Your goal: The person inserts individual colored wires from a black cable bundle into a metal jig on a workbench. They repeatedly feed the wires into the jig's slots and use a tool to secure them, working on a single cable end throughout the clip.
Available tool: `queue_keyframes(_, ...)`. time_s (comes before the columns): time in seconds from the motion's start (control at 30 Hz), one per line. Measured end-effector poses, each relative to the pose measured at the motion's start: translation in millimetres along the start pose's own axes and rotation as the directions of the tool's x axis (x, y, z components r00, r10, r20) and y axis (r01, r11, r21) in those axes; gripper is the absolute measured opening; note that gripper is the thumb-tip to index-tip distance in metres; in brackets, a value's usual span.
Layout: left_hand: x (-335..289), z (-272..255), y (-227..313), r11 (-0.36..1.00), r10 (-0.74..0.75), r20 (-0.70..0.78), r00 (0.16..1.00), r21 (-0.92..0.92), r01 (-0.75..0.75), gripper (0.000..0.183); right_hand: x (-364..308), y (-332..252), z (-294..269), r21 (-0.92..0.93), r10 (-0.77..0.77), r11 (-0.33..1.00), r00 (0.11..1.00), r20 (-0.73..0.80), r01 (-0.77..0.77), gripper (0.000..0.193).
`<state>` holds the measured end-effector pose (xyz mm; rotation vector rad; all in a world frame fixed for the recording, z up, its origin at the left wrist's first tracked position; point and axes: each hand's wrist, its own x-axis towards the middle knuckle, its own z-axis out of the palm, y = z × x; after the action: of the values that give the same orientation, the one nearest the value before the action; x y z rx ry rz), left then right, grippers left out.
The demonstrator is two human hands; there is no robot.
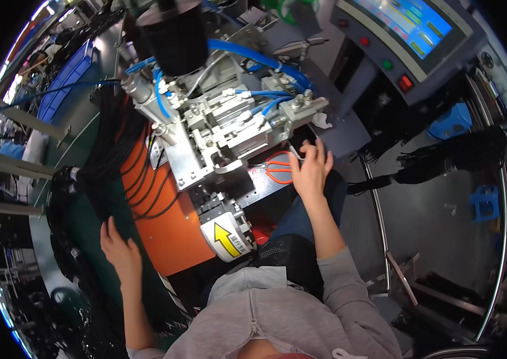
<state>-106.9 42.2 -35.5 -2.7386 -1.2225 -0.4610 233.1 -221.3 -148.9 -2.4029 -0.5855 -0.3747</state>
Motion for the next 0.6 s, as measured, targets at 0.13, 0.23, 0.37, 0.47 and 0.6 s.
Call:
queue_keyframes(0.13, -4, 4, -67, 0.974, -0.096, 0.111, 0.989, -0.196, 0.116, 0.074, -5, -7, 6, 0.116, -0.045, 0.992, 0.994, -0.101, 0.056, 0.031)
queue_keyframes(0.23, 11, 34, -141, 0.952, -0.237, 0.228, 0.944, -0.141, 0.273, 0.062, -6, -24, -8, 0.235, -0.105, 0.960, 0.973, -0.207, 0.154, 0.026)
queue_keyframes(0.37, 39, 22, -150, 0.773, -0.337, 0.576, 0.745, -0.283, 0.568, 0.031, -13, -36, -22, 0.363, -0.146, 0.890, 0.926, -0.347, 0.276, 0.014)
queue_keyframes(0.47, 41, 7, -163, 0.133, -0.222, 0.622, 0.751, -0.743, 0.656, 0.029, -20, -83, -52, 0.580, -0.160, 0.708, 0.891, -0.424, 0.403, 0.012)
queue_keyframes(0.6, 88, -38, -75, -0.605, 0.073, 0.638, 0.766, -0.582, 0.543, 0.024, -50, -162, -79, 0.961, -0.402, 0.170, 0.875, 0.271, -0.220, 0.028)
